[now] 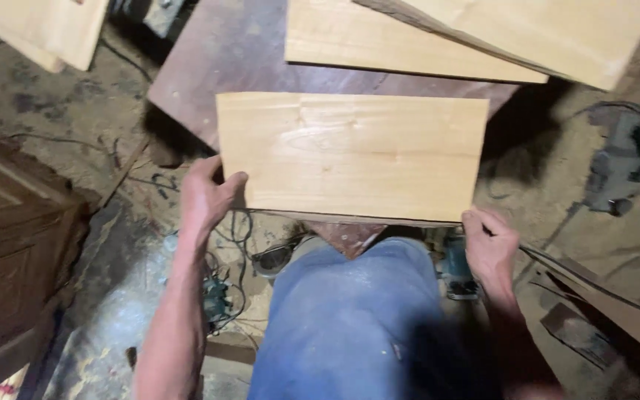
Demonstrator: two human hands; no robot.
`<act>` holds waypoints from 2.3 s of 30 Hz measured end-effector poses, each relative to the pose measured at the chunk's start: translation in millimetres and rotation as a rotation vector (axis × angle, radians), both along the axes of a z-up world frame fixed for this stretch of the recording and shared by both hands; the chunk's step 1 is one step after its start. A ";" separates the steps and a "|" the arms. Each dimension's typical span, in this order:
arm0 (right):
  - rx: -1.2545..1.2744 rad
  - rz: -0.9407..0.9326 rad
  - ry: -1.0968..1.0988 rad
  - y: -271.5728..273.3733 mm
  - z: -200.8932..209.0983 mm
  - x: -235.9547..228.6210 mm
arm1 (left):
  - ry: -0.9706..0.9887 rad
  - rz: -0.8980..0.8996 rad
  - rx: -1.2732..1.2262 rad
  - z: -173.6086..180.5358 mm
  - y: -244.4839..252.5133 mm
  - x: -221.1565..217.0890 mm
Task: Cutting wooden boards with a circular saw and then arranging them on a workbench to check their fit and alignment using a square.
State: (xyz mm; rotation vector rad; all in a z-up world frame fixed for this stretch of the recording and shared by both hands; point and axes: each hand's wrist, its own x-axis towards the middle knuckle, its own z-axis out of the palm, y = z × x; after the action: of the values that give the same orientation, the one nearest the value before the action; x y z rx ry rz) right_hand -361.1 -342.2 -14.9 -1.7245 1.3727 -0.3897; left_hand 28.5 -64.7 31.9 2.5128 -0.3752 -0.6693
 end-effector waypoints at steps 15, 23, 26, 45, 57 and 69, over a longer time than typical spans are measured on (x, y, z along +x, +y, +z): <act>0.251 -0.102 -0.425 9.4 -20.8 -16.2 | -0.019 -0.003 -0.043 -13.8 16.5 4.1; 0.181 -0.071 -0.476 9.8 -19.3 -9.9 | -0.054 -0.008 -0.030 -17.3 19.5 3.8; 0.158 -0.060 -0.473 10.3 -23.2 -11.4 | -0.058 -0.016 -0.022 -13.4 16.1 3.7; 0.135 -0.047 -0.468 10.5 -36.5 -16.5 | -0.027 0.062 -0.002 -2.3 8.2 -3.9; 0.129 -0.034 -0.473 9.2 -43.0 -21.8 | -0.016 0.082 0.038 -7.5 7.6 -2.6; 0.085 -0.020 -0.476 6.9 -52.1 -25.1 | -0.056 0.073 0.061 -12.0 9.0 -5.3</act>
State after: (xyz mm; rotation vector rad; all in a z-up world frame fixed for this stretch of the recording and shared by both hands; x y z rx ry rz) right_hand -386.2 -335.3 -67.0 -1.4305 1.0427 -0.6924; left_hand 23.2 -55.7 19.9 2.5935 -0.2859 -0.5913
